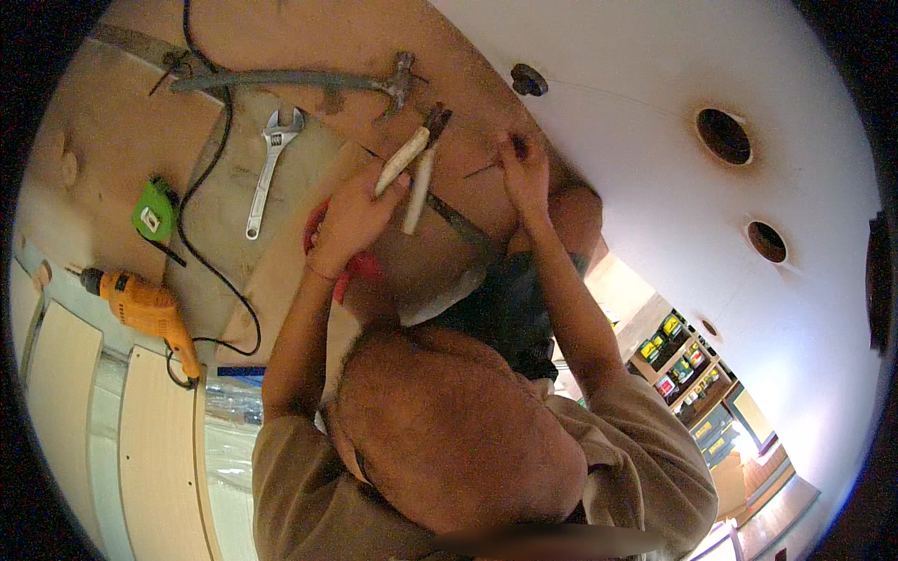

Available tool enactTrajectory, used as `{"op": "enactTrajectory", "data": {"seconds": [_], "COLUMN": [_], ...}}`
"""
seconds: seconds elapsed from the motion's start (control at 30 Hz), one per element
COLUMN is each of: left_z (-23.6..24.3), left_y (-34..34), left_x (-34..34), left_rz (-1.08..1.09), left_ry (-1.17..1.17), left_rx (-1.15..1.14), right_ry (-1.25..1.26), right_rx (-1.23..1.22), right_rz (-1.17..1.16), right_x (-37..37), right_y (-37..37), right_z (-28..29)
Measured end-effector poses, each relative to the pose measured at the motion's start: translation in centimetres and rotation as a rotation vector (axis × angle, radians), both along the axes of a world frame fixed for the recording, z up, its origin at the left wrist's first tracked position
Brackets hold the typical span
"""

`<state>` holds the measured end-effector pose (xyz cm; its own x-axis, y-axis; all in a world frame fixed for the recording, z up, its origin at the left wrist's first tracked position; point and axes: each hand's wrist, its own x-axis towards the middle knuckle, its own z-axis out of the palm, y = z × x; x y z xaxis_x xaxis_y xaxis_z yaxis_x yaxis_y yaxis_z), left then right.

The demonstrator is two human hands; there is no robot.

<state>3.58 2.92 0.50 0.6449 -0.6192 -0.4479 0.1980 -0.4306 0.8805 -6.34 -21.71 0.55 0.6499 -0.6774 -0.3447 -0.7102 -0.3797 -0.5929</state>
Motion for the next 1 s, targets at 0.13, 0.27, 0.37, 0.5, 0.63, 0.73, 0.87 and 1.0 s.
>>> {"op": "enactTrajectory", "data": {"seconds": [0.13, 0.27, 0.37, 0.5, 0.63, 0.73, 0.87, 1.0], "left_z": [0.2, 0.7, 2.2, 3.5, 2.9, 2.5, 2.1, 2.0], "left_y": [0.6, 0.2, 1.3, 2.7, 1.9, 1.3, 1.5, 1.9], "left_x": [-1.9, -2.5, -2.7, -2.2, -1.8, -2.5, -2.8, -2.8], "left_rz": [-0.016, 0.022, 0.117, 0.113, 0.131, 0.135, 0.070, 0.160], "left_ry": [-0.135, -0.130, 0.272, 0.571, 0.670, 0.604, 0.518, 0.678], "left_rx": [0.127, 0.059, -0.009, -0.053, -0.147, -0.162, -0.105, -0.164], "right_ry": [-0.091, -0.027, -0.006, 0.034, 0.148, 0.076, 0.048, 0.062], "right_rx": [-0.154, -0.463, -0.508, -0.364, -0.348, -0.384, -0.330, -0.052], "right_rz": [0.165, 0.599, 0.564, 0.551, 0.490, 0.358, 0.180, -0.010], "right_x": [2.9, 7.0, 9.7, 10.9, 7.7, 7.0, 7.9, 8.6], "right_y": [1.0, 2.4, 2.6, 2.9, 4.2, 4.8, 4.3, 3.8], "right_z": [0.9, -1.1, -3.3, -2.9, 0.7, 1.0, -0.5, 0.7]}}
